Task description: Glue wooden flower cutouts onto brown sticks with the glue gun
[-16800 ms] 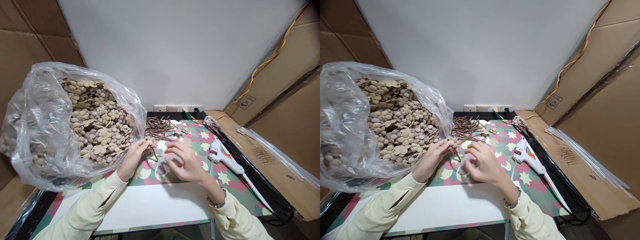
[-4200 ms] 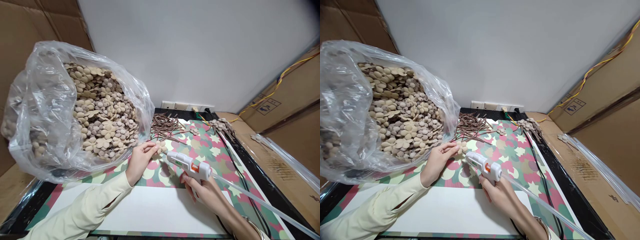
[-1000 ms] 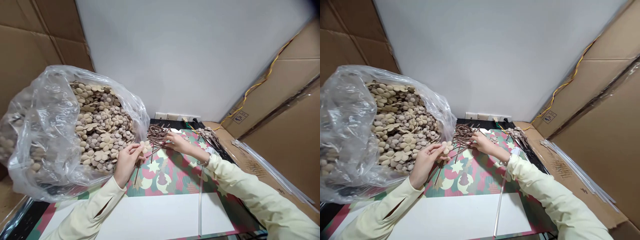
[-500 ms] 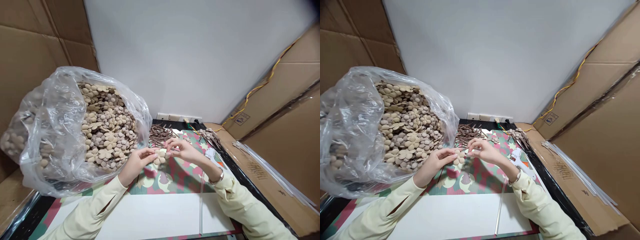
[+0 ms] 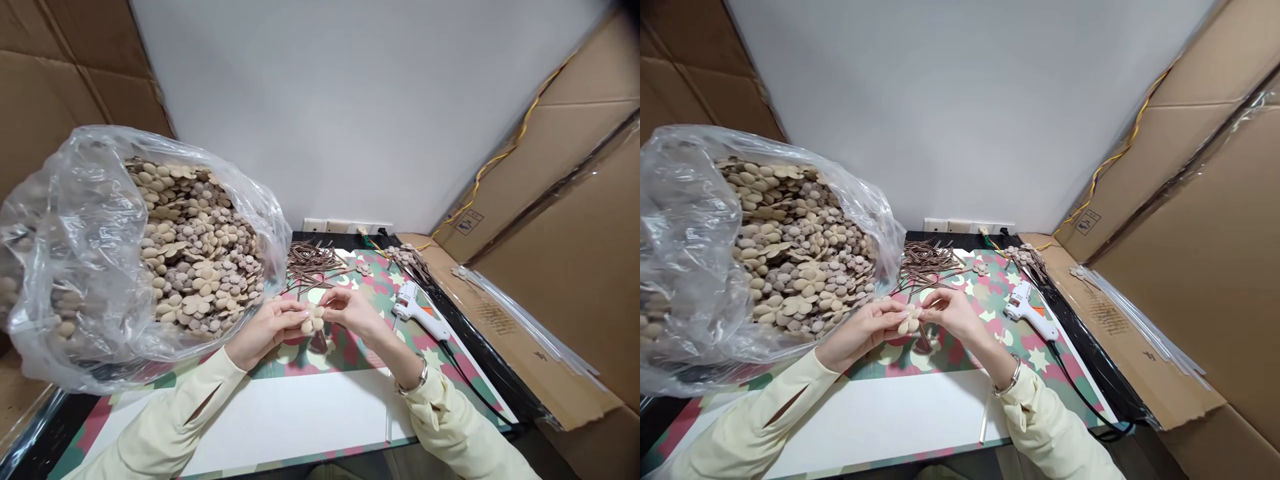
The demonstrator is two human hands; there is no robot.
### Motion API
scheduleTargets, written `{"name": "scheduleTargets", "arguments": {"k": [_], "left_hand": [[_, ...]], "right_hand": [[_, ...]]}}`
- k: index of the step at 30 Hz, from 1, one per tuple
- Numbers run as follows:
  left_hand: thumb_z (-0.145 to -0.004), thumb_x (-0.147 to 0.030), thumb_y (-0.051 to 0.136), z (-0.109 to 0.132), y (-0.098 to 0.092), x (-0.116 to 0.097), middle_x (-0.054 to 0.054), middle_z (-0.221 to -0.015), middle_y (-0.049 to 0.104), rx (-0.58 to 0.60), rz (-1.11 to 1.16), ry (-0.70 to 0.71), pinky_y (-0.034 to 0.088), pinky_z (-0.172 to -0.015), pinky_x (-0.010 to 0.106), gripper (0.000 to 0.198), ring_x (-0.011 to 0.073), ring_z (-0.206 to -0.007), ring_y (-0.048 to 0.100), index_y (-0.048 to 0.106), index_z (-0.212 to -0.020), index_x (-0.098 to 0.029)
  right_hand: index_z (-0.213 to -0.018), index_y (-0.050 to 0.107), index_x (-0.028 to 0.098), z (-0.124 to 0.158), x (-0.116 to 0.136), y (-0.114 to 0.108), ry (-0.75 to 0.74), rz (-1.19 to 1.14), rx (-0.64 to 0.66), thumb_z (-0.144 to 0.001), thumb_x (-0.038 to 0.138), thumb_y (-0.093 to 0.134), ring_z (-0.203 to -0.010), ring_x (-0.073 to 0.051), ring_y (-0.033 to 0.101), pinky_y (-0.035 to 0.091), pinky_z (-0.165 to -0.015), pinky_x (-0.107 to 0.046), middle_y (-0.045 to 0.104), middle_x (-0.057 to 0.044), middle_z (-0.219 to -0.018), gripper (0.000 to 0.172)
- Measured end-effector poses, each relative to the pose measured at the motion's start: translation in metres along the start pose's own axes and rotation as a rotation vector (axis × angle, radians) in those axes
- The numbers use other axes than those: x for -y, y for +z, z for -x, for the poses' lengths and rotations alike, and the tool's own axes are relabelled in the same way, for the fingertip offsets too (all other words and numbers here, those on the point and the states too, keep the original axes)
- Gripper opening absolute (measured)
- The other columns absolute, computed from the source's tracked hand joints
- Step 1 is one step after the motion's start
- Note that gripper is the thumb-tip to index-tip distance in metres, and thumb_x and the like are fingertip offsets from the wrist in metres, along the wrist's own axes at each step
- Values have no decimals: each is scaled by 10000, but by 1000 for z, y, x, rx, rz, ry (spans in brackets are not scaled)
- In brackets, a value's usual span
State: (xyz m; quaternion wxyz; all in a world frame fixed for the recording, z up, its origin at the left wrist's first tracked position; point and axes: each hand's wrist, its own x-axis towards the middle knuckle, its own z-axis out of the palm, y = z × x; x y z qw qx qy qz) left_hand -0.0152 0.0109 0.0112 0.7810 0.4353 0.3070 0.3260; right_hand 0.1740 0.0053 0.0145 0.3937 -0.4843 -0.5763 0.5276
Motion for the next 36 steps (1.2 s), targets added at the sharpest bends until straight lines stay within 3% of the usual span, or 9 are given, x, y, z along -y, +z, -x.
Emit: {"name": "scheduleTargets", "arguments": {"k": [7,11,14,18,23,29,36], "left_hand": [[-715,-274,684,-2,4,4,28,-722,646,-127,-45,14,478,-745,214,145,116,-727,600,669,-734,-131],[-699,-268,698,-4,2,4,29,-771,666,-180,-27,18,483,-753,222,160,122,-754,612,678,-799,-145],[-706,-265,695,-5,0,3,23,-738,646,-194,-19,36,487,-711,205,181,113,-729,603,673,-838,-143],[-709,-261,690,-4,-1,1,35,-739,626,-173,-45,30,497,-722,227,160,118,-720,592,656,-790,-126],[-694,-278,695,-5,0,3,69,-831,658,-180,-87,8,498,-782,269,195,153,-791,617,650,-803,-123],[-691,-261,699,-6,1,7,28,-758,680,-215,-35,34,495,-761,240,139,128,-743,629,648,-751,-147],[-688,-262,703,-8,3,9,46,-820,691,-241,-53,28,499,-769,257,145,144,-774,634,646,-753,-146]], "right_hand": [[-731,482,192,3,-10,9,65,-54,-10,-606,342,736,-443,-97,525,423,-423,-222,519,51,-591,320],[-827,537,178,7,-3,4,155,-75,131,-587,386,752,-447,-111,542,438,-437,-247,581,27,-629,383],[-894,595,168,14,6,-5,173,-48,234,-654,427,706,-496,-101,545,403,-441,-226,638,-14,-755,371],[-840,586,167,18,6,-13,128,-69,135,-732,469,631,-486,-74,504,351,-449,-208,672,-31,-798,324],[-732,606,154,15,2,-11,118,-17,114,-687,471,669,-441,-65,414,289,-424,-207,647,-12,-634,326],[-840,608,168,14,-4,-7,172,-75,158,-693,427,671,-516,-103,502,353,-485,-229,679,-26,-692,305],[-847,553,168,15,-12,-2,228,-107,118,-703,285,657,-548,-117,536,363,-507,-229,672,-18,-662,213]]}}
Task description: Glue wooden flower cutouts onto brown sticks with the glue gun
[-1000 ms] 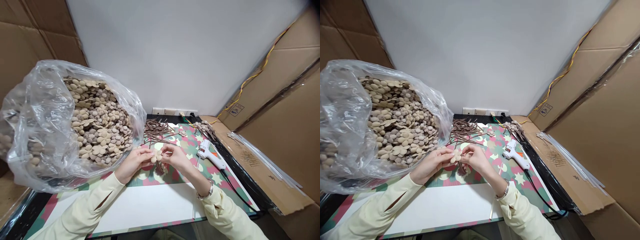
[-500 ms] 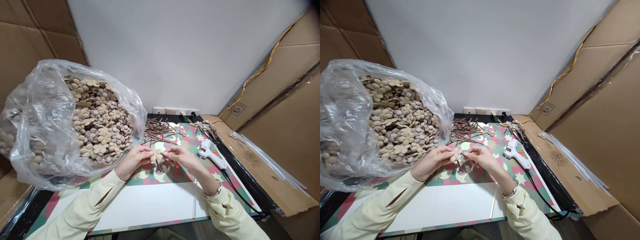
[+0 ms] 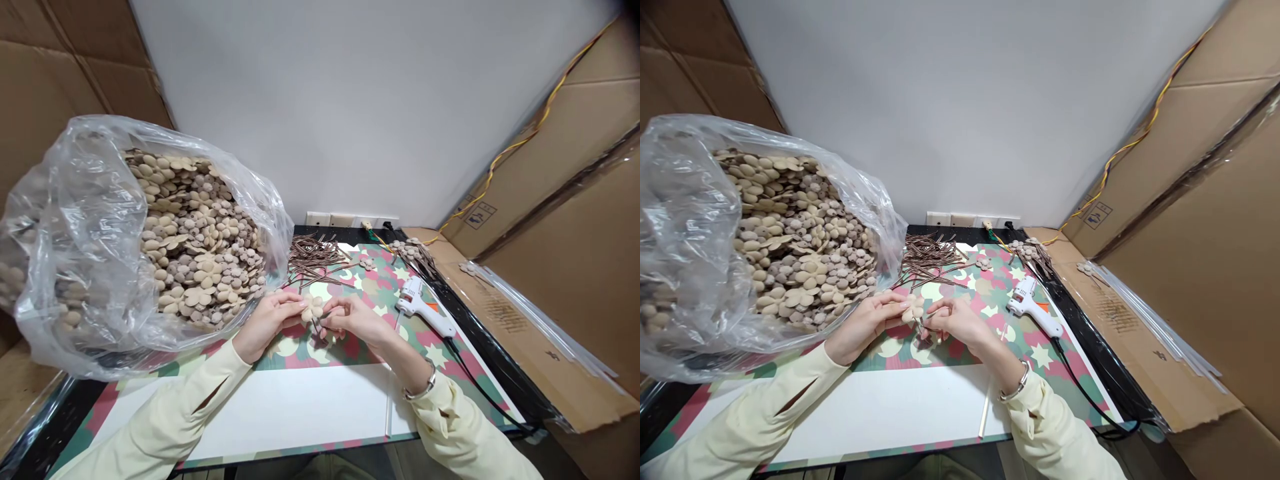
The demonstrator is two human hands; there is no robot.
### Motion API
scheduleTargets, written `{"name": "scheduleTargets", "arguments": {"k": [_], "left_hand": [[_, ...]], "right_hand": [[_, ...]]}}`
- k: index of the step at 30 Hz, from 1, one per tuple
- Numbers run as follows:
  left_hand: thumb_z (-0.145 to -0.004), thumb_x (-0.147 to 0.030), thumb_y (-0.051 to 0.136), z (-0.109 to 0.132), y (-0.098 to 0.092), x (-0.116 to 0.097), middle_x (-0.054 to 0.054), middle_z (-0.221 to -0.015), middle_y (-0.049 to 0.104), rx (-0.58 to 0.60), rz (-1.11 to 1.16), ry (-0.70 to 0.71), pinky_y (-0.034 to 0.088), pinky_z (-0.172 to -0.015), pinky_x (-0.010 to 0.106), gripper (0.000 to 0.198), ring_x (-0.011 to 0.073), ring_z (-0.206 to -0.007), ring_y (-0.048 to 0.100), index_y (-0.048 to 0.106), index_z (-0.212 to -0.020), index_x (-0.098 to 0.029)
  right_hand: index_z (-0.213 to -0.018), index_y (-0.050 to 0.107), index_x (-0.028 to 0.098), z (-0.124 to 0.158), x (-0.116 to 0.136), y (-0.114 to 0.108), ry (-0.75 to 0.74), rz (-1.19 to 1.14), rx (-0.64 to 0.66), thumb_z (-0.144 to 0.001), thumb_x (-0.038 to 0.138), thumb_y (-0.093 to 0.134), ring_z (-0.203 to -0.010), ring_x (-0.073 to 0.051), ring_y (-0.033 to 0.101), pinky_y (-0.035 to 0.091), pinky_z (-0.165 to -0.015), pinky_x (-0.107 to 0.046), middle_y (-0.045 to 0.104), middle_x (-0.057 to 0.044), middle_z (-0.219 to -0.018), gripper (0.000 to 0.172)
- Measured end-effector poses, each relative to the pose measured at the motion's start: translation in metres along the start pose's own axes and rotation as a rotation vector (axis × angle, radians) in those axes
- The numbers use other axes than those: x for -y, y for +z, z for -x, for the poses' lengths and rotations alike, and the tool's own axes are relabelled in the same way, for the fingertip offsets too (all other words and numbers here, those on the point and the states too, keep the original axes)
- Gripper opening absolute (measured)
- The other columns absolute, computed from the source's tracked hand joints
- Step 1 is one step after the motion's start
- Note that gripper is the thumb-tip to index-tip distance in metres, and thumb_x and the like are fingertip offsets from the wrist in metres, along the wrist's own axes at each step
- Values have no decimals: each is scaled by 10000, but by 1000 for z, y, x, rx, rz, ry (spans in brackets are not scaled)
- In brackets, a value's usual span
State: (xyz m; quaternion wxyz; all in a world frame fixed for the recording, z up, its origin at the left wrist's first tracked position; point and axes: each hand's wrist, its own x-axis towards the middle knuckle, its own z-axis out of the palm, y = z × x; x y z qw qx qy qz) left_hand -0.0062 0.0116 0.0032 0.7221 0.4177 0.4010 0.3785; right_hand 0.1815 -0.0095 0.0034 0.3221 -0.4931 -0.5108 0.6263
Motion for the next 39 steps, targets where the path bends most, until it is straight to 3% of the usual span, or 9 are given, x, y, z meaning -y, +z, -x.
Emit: {"name": "scheduleTargets", "arguments": {"k": [3,5,9,15,22,27,31,35,39], "left_hand": [[-696,-268,699,0,0,0,43,-829,689,5,-7,2,488,-800,271,154,144,-787,629,653,-775,-145],[-700,-261,699,1,-1,0,35,-809,682,25,8,-5,484,-792,261,149,134,-774,624,656,-777,-141],[-739,-249,670,2,-2,1,25,-732,650,176,73,-77,473,-698,204,137,91,-675,591,662,-799,-126],[-750,-244,666,0,-6,5,88,-850,679,248,55,-142,474,-711,189,180,111,-750,614,668,-857,-99],[-782,-186,631,-3,-9,7,88,-889,657,265,156,-203,491,-862,279,110,157,-852,630,657,-832,-92],[-805,-186,604,-4,-10,5,69,-861,634,302,196,-201,496,-856,290,129,145,-825,622,655,-882,-96],[-806,-205,606,-3,-9,5,52,-821,643,326,141,-134,490,-806,268,136,120,-771,612,643,-904,-117],[-763,-242,652,4,1,8,65,-763,661,388,-102,13,468,-679,244,150,136,-690,611,629,-834,-111],[-752,-277,653,11,11,10,74,-845,673,303,-318,127,456,-746,263,175,172,-808,610,644,-820,-116]], "right_hand": [[-868,571,175,2,4,-1,-26,117,-43,-714,348,652,-625,-146,573,421,-577,-266,671,-25,-728,246],[-931,615,181,3,8,-3,-122,204,-68,-735,403,632,-782,-179,598,452,-693,-303,670,-51,-886,296],[-1125,605,224,1,8,-9,-201,96,-1,-773,425,602,-1040,-213,544,414,-881,-342,608,-63,-1144,405],[-874,705,147,-3,-2,-8,-140,46,83,-746,390,636,-810,-191,585,428,-751,-316,681,-66,-891,284],[-830,717,180,-5,-4,-3,-157,26,34,-696,331,680,-741,-168,582,426,-696,-288,680,-38,-826,205],[-806,711,169,-6,-5,-2,-176,-15,-14,-691,305,685,-718,-159,582,436,-667,-281,673,-43,-820,180],[-754,708,168,-7,-4,-4,-209,-80,-67,-659,287,719,-726,-152,573,432,-663,-269,653,-39,-806,153],[-706,703,175,-7,-5,-4,-225,-153,-73,-628,268,744,-700,-139,552,421,-637,-256,630,-27,-759,128],[-733,700,174,-6,-6,-3,-203,-210,12,-662,228,716,-691,-128,535,400,-643,-257,617,-19,-757,91]]}}
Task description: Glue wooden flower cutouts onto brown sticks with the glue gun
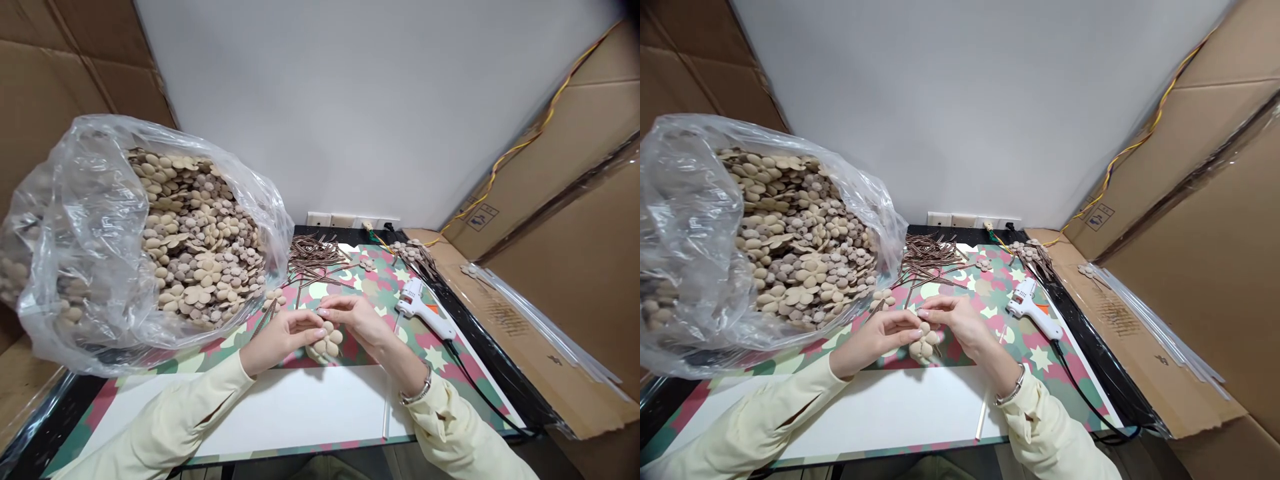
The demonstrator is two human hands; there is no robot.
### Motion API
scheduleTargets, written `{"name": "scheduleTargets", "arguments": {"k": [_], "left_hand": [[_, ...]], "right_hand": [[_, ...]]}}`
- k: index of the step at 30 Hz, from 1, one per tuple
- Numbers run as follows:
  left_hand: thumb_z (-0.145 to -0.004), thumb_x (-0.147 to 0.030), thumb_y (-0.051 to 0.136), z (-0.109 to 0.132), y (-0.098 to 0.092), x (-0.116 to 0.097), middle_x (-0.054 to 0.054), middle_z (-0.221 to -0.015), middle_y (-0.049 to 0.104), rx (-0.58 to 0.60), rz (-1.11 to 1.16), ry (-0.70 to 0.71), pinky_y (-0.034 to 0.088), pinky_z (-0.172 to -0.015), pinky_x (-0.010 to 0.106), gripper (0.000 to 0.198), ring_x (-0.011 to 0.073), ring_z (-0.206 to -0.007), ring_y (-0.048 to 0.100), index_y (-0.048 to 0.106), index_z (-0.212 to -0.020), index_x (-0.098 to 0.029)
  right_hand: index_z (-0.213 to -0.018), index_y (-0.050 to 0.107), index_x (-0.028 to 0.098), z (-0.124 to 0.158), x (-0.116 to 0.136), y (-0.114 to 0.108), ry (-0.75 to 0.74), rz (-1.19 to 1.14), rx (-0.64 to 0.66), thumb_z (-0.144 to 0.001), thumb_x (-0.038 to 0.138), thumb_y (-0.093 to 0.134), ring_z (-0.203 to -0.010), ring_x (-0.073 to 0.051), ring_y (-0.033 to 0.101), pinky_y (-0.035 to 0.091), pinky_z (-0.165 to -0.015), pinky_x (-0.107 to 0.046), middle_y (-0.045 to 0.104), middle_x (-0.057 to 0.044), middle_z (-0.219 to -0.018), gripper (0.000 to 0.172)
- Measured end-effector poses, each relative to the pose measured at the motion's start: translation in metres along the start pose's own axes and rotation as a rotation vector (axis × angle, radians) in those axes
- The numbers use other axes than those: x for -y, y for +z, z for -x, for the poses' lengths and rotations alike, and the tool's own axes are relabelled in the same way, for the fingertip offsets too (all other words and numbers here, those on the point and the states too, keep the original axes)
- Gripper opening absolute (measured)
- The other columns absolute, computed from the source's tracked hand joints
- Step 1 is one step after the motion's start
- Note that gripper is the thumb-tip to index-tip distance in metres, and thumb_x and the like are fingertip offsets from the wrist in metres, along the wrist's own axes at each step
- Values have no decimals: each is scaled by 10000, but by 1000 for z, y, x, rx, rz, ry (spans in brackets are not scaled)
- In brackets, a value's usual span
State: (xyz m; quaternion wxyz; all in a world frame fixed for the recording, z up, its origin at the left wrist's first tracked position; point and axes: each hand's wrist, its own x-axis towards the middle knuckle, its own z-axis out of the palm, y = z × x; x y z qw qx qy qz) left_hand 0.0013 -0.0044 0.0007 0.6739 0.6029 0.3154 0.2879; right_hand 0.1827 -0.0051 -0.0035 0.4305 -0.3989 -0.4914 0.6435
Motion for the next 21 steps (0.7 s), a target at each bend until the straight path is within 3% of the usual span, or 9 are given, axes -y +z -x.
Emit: {"name": "scheduleTargets", "arguments": {"k": [5,16,21], "left_hand": [[-764,-303,631,0,1,1,63,-854,680,-7,-67,-4,455,-745,260,193,175,-821,609,641,-833,-123],[-760,-289,631,1,2,2,29,-744,656,40,-53,-36,442,-692,233,169,138,-719,596,623,-789,-123],[-752,-337,624,-2,1,2,30,-753,647,-4,-112,-70,436,-670,227,213,145,-726,586,627,-789,-126]], "right_hand": [[-782,702,154,2,2,-2,70,24,44,-681,263,707,-706,-138,534,387,-656,-267,629,-40,-793,149],[-692,618,160,1,3,2,4,350,-17,-705,312,644,-700,-141,515,403,-649,-270,581,-20,-762,155],[-641,581,174,-2,0,3,-162,538,-98,-735,257,597,-689,-145,508,394,-646,-272,571,-17,-719,126]]}}
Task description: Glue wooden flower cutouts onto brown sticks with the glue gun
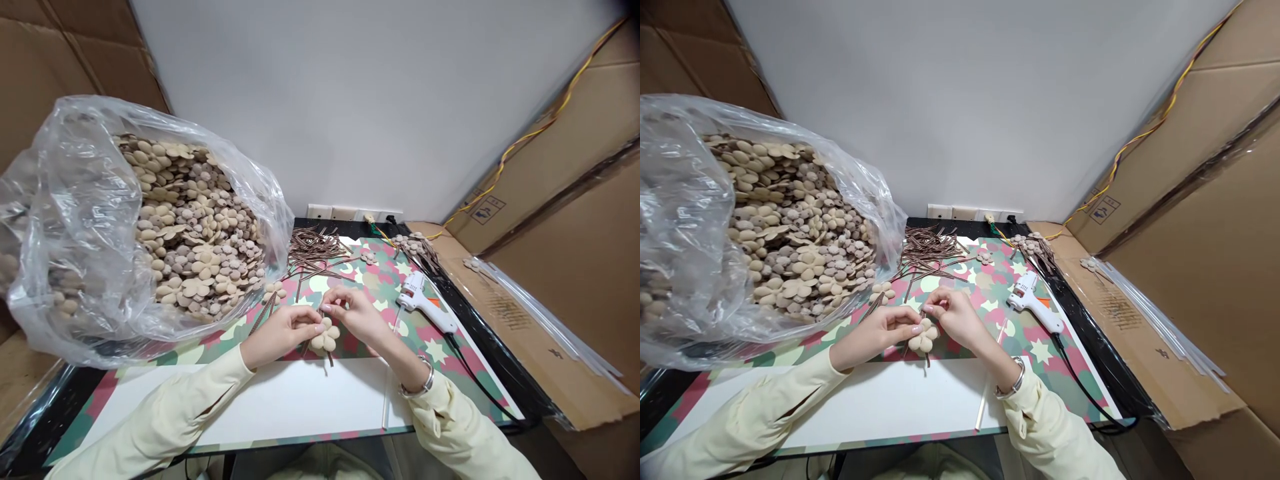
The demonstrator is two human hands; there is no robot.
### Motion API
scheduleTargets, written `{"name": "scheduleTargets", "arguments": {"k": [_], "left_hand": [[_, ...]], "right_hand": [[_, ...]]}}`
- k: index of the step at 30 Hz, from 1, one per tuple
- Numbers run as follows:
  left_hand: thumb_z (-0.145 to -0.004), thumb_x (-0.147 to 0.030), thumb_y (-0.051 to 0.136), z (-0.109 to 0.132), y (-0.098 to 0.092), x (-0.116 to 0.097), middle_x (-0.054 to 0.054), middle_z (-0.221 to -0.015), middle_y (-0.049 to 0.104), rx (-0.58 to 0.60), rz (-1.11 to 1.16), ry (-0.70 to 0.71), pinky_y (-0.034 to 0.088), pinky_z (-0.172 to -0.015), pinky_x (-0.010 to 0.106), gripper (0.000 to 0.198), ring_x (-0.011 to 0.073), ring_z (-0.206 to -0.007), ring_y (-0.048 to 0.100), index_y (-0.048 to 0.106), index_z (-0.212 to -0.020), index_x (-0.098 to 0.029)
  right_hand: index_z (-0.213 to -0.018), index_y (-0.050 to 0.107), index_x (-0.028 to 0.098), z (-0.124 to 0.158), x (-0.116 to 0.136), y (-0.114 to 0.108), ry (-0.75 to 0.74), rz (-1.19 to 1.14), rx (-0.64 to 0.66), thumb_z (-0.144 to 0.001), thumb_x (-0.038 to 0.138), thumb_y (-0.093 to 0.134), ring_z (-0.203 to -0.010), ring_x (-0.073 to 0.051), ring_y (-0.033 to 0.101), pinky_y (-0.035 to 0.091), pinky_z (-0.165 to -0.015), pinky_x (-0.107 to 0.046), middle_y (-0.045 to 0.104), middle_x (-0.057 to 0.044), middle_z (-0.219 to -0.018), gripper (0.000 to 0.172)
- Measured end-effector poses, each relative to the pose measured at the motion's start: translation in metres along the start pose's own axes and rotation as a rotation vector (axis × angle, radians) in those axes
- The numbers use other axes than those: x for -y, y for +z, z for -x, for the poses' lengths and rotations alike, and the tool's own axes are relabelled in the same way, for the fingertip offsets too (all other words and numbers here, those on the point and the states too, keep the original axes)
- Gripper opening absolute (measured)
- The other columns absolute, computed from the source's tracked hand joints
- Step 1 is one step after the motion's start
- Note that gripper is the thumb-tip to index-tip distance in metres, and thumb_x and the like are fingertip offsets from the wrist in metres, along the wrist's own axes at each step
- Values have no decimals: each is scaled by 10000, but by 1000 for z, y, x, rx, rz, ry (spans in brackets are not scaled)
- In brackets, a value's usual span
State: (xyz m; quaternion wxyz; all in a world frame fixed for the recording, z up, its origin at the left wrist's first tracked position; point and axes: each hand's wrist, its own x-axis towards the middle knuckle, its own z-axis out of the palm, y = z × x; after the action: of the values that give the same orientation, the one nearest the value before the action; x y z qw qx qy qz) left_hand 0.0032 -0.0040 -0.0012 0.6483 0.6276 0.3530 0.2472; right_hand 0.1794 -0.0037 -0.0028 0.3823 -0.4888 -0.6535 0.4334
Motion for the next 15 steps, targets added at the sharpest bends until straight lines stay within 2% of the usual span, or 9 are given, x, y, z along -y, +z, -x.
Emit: {"name": "scheduleTargets", "arguments": {"k": [3,8,10,15], "left_hand": [[-750,-366,619,-2,-1,2,29,-749,647,-17,-8,-5,433,-652,228,245,149,-714,581,639,-809,-129],[-736,-393,622,-2,-1,2,26,-734,649,-46,-33,-14,420,-608,225,272,145,-672,569,653,-814,-134],[-736,-388,622,-1,0,1,22,-733,649,-48,-44,-10,414,-608,220,263,141,-670,567,652,-803,-136],[-734,-391,621,2,4,-4,-3,-660,619,-19,-62,-41,392,-560,209,252,116,-591,533,632,-747,-140]], "right_hand": [[-641,586,181,-1,-1,2,-53,54,-54,-753,234,573,-698,-152,513,394,-658,-276,573,-20,-708,125],[-661,598,183,-3,-3,1,-24,71,-38,-760,249,572,-699,-155,524,398,-652,-274,586,-22,-706,122],[-667,600,178,-2,-3,-2,-9,56,1,-757,261,580,-710,-157,533,401,-652,-271,597,-26,-729,124],[-776,637,166,-1,-5,-9,52,21,192,-794,324,549,-707,-158,541,401,-613,-261,623,-35,-773,182]]}}
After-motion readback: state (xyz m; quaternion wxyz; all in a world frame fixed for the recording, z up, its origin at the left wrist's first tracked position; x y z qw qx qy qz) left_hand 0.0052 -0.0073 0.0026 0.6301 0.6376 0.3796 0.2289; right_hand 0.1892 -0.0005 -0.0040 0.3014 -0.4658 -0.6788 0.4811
